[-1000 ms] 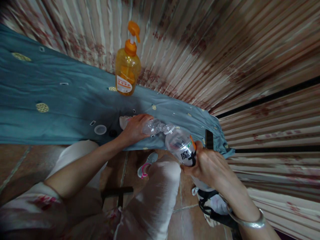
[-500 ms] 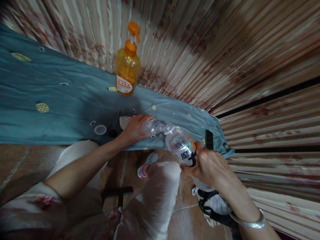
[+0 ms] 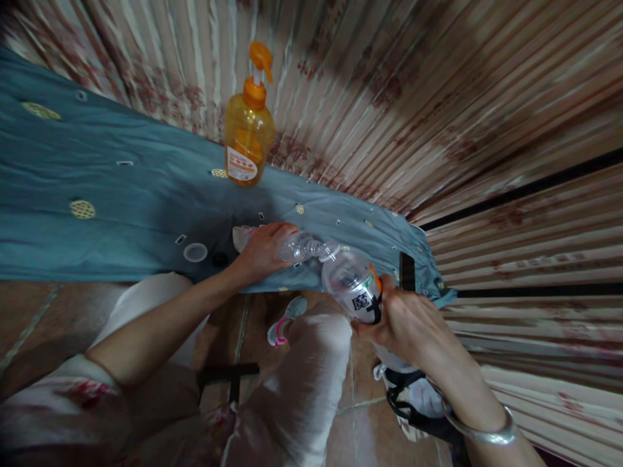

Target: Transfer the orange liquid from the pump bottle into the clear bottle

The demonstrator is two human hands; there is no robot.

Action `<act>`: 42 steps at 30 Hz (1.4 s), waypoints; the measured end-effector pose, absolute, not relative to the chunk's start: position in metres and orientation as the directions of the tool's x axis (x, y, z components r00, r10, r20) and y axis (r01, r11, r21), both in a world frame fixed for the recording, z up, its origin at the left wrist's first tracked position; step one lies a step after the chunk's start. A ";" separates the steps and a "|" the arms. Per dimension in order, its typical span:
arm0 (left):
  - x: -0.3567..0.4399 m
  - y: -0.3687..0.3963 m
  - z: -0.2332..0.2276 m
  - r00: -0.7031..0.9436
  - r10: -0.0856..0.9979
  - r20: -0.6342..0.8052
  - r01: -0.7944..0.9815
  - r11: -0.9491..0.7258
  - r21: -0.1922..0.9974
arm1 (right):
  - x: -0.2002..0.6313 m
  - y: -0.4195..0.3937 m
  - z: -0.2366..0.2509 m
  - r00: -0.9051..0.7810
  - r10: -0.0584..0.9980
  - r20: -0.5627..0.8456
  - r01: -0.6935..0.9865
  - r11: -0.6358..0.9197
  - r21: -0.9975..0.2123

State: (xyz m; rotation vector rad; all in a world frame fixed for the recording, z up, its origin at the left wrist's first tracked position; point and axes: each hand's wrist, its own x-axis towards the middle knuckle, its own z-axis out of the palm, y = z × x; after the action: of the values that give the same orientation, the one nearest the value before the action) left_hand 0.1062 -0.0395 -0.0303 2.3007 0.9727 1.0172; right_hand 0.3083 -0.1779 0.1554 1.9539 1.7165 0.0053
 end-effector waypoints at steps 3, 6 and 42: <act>0.106 -0.040 -0.029 0.481 0.749 0.456 0.425 -0.654 0.625 | 0.304 -0.176 0.159 0.218 0.903 -0.370 0.922 -0.066 0.383; 0.105 -0.040 -0.028 0.486 0.748 0.452 0.430 -0.655 0.622 | 0.301 -0.175 0.161 0.227 0.892 -0.392 0.921 -0.065 0.385; 0.105 -0.041 -0.025 0.492 0.752 0.438 0.433 -0.648 0.627 | 0.311 -0.178 0.154 0.175 0.923 -0.342 0.916 -0.026 0.401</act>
State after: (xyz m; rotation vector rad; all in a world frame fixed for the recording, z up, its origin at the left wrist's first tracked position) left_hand 0.1052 -0.0409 -0.0254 2.3036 0.9802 0.9865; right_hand 0.3110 -0.1779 0.1543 1.9259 1.7271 0.0189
